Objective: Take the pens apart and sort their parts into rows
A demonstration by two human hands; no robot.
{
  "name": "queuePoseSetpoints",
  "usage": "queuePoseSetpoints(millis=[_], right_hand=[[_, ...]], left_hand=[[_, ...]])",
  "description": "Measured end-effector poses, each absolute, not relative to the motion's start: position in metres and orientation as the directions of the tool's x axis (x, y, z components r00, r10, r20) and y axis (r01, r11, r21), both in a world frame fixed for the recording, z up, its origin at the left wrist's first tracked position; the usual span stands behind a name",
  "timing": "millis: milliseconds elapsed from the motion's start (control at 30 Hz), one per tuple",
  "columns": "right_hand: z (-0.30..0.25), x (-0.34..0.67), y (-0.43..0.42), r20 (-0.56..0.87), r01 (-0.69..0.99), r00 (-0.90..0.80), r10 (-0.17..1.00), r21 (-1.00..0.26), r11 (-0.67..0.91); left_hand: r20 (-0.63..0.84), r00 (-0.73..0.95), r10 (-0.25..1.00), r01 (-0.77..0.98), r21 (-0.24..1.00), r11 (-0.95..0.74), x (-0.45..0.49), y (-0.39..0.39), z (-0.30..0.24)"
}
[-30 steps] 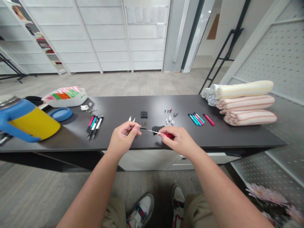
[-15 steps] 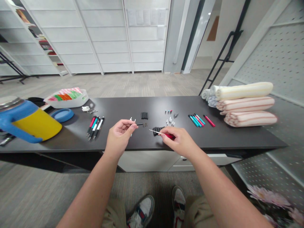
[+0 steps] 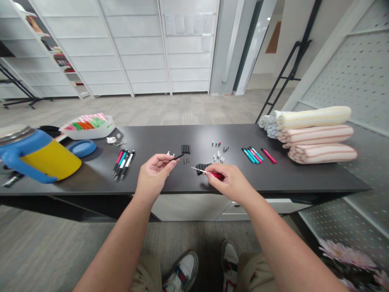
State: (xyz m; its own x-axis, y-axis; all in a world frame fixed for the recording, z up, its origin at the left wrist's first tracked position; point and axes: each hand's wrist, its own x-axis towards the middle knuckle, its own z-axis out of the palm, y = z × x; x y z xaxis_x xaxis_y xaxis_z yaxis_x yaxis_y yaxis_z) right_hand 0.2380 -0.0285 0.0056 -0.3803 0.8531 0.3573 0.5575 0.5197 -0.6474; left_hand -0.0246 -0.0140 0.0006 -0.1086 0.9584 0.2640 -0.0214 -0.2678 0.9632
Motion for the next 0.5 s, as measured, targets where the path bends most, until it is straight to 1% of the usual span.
queuePoseSetpoints(millis=[133,200,233,300,367,400,500], right_hand=[[0.006,0.238,-0.028,0.359,0.553,-0.390,0.848,-0.645,0.528],[0.006,0.238,-0.028,0.353,0.549,-0.388,0.851,-0.653,0.521],[0.006,0.238,-0.028,0.349,0.548,-0.384,0.855,-0.659,0.515],[0.007,0.238,-0.028,0.343,0.544,-0.376,0.860,-0.670,0.505],[0.007,0.239,-0.028,0.348,0.526,-0.376,0.859,-0.682,0.507],[0.007,0.239,-0.028,0.352,0.516,-0.378,0.856,-0.687,0.511],[0.008,0.241,-0.028,0.366,0.492,-0.381,0.849,-0.698,0.521]], left_hand=[[0.268,-0.125,0.955,0.013,0.963,-0.268,-0.024,-0.017,0.001],[0.285,-0.143,0.948,0.115,0.956,-0.270,-0.026,-0.020,0.004],[0.310,-0.152,0.939,0.207,0.938,-0.276,-0.028,-0.022,0.006],[0.393,-0.155,0.906,0.458,0.842,-0.286,-0.032,-0.023,0.011],[0.474,-0.133,0.871,0.678,0.684,-0.269,-0.035,-0.020,0.018],[0.490,-0.126,0.863,0.735,0.630,-0.250,-0.035,-0.015,0.021],[0.477,-0.098,0.873,0.807,0.551,-0.211,-0.031,0.008,0.030]])
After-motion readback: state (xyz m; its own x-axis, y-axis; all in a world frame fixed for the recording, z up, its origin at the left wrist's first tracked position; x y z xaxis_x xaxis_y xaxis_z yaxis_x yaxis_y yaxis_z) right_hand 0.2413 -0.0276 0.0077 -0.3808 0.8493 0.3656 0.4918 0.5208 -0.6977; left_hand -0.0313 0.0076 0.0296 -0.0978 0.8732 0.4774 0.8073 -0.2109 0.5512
